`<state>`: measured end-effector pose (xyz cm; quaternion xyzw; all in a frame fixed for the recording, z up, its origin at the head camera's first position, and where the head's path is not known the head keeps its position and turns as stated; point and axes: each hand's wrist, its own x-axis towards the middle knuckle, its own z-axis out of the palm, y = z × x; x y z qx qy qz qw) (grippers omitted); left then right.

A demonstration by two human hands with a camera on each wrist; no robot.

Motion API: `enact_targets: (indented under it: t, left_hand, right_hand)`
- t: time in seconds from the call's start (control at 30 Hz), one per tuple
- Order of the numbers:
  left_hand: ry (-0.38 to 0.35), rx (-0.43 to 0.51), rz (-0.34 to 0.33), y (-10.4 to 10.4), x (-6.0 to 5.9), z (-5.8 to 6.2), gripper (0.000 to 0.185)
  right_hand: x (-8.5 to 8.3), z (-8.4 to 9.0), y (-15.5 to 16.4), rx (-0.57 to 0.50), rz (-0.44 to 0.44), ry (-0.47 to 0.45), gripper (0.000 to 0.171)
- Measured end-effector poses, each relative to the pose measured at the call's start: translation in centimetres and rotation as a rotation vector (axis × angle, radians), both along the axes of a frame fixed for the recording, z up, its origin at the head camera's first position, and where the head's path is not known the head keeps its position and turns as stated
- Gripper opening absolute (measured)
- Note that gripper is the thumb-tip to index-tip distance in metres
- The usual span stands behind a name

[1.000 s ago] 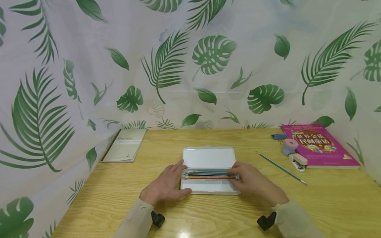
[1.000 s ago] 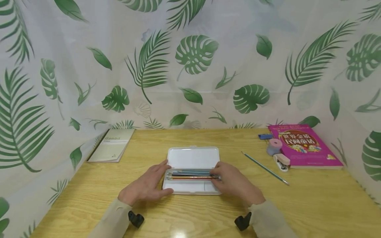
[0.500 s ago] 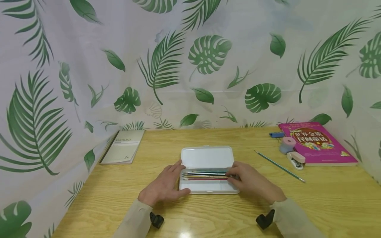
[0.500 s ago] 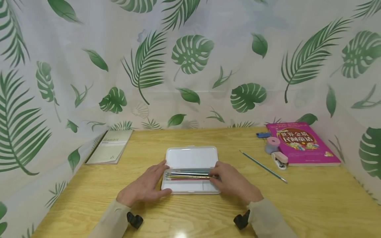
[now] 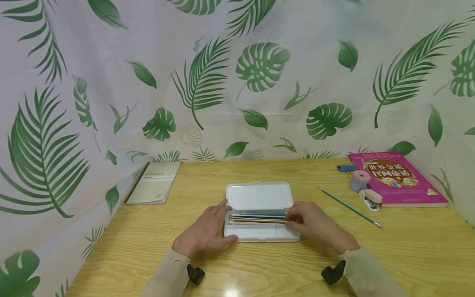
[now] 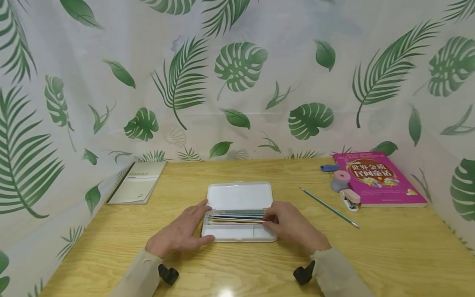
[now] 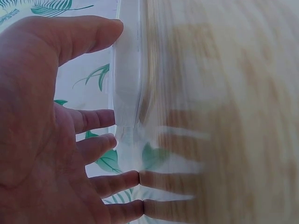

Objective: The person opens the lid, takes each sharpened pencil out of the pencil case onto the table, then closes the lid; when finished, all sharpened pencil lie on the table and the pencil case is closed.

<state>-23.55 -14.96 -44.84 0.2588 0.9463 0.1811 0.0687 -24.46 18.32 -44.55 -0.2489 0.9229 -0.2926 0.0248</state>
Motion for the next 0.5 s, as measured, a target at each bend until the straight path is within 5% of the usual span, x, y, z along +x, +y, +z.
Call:
enact_targets:
  t: [0.5]
  left_hand:
    - [0.011,0.006,0.008,-0.01,0.12,0.06,0.083]
  right_hand:
    - [-0.17,0.18,0.89,-0.075,0.076,0.082,0.005]
